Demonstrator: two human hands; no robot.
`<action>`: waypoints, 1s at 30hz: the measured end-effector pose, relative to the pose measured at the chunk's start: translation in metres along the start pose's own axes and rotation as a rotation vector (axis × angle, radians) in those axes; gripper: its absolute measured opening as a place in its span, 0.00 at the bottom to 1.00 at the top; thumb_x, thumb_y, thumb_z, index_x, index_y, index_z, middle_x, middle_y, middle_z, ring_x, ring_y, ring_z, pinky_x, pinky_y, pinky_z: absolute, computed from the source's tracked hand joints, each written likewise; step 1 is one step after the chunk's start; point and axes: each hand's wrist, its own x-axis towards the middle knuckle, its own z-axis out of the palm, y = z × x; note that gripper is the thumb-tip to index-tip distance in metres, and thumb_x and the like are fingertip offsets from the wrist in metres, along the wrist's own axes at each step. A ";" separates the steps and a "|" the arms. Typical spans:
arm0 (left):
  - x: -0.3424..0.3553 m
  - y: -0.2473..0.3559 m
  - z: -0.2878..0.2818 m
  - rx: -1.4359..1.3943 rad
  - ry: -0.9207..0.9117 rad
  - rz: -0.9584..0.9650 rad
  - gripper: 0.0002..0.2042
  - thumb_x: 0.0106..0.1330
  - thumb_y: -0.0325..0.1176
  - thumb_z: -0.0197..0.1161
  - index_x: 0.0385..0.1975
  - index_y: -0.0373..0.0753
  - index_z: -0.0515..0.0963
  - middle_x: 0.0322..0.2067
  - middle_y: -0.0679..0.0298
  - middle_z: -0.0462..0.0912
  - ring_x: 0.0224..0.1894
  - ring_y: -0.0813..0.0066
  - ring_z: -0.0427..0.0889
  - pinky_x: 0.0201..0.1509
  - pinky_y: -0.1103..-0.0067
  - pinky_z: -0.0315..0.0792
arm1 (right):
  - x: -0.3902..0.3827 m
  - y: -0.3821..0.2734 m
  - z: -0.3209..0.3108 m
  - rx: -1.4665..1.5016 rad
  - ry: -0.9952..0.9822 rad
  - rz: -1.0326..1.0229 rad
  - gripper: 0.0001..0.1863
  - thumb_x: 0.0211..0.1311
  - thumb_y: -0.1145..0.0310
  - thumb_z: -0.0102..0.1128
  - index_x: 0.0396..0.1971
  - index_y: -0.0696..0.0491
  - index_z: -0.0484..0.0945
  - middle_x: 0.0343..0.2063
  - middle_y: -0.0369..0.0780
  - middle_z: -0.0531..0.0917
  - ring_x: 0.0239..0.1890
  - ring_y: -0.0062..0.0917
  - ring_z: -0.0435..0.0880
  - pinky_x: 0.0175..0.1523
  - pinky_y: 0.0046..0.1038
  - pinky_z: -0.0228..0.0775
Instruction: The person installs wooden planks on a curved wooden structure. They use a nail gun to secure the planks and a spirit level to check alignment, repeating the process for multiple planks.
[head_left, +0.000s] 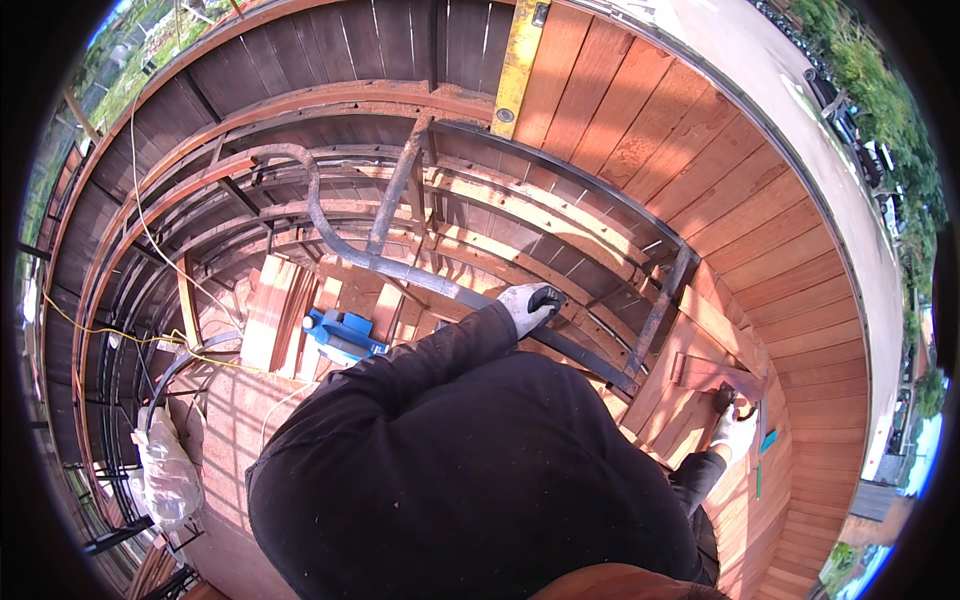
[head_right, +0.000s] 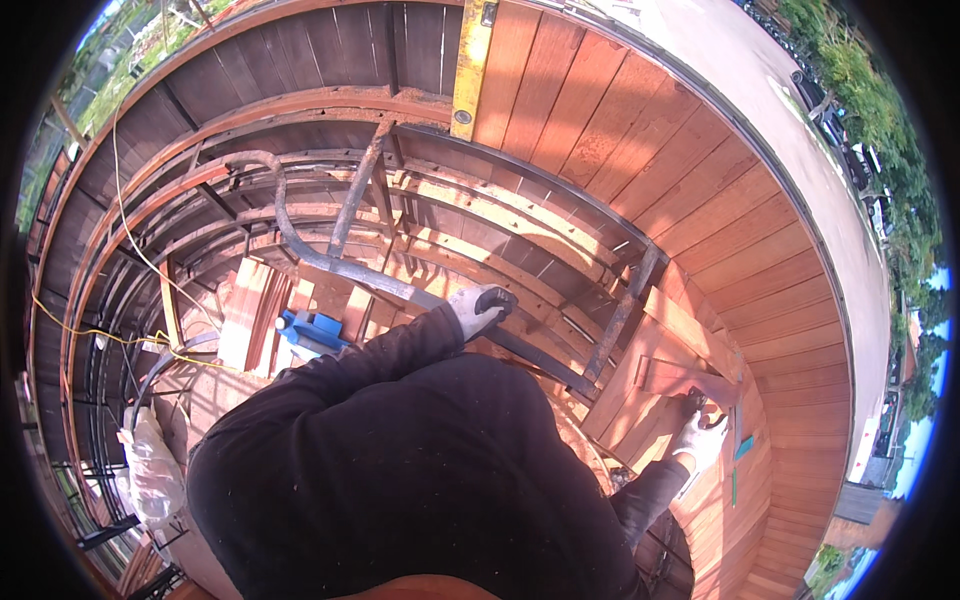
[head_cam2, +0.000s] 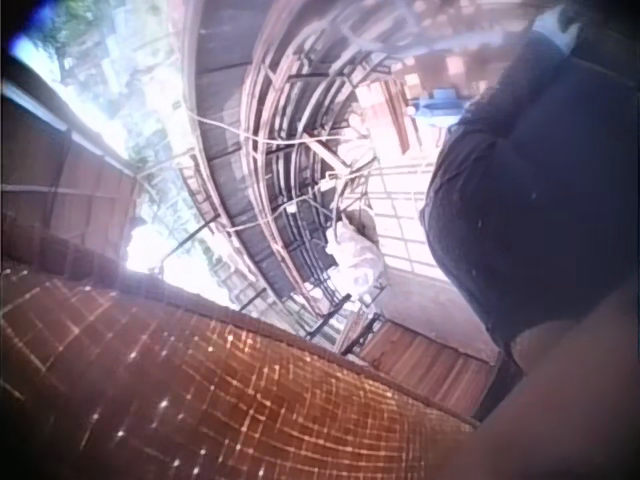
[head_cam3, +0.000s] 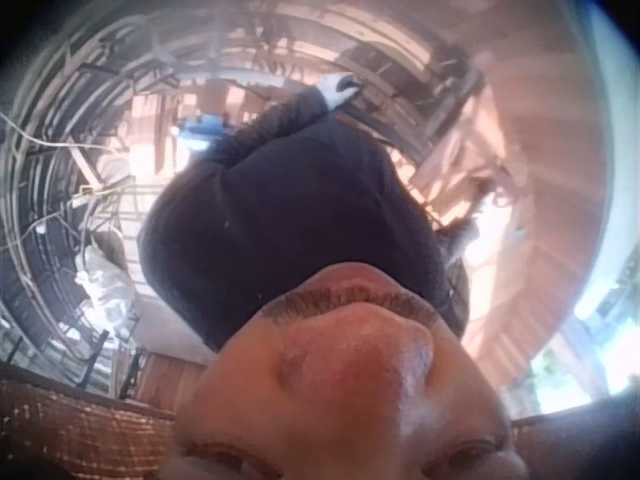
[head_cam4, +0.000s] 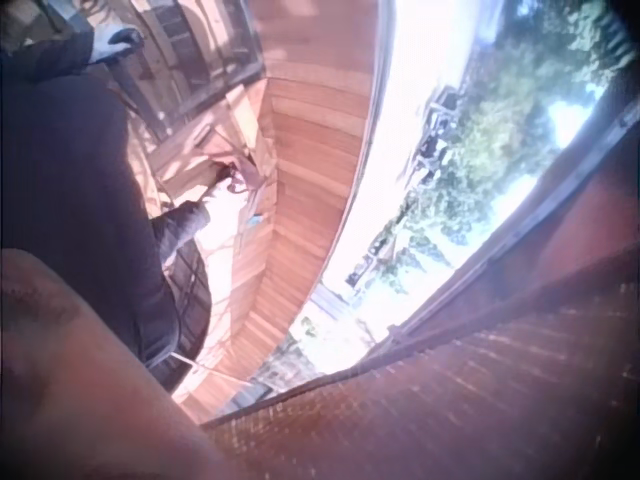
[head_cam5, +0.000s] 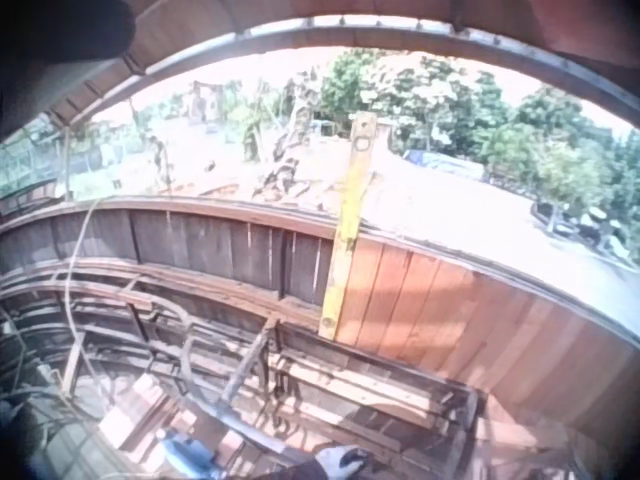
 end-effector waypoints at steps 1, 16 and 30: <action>-0.002 -0.001 -0.014 0.042 0.044 -0.016 0.13 0.64 0.37 0.57 0.43 0.37 0.77 0.40 0.49 0.81 0.45 0.50 0.80 0.50 0.66 0.73 | 0.004 -0.015 0.006 -0.040 0.128 -0.059 0.33 0.57 0.57 0.64 0.61 0.55 0.69 0.51 0.48 0.79 0.50 0.40 0.81 0.53 0.36 0.74; -0.032 -0.056 -0.133 0.628 0.119 -0.154 0.18 0.67 0.46 0.52 0.46 0.40 0.77 0.41 0.55 0.82 0.46 0.59 0.81 0.55 0.64 0.68 | -0.014 -0.526 -0.145 0.836 0.233 -1.113 0.36 0.58 0.61 0.68 0.66 0.45 0.64 0.50 0.43 0.81 0.53 0.34 0.80 0.58 0.32 0.69; -0.022 -0.064 -0.146 0.468 -0.096 -0.233 0.20 0.63 0.49 0.55 0.46 0.40 0.77 0.43 0.53 0.80 0.48 0.56 0.80 0.55 0.63 0.68 | 0.016 -0.716 -0.149 0.641 0.062 -0.884 0.36 0.56 0.47 0.65 0.58 0.57 0.73 0.47 0.46 0.84 0.54 0.32 0.80 0.59 0.32 0.67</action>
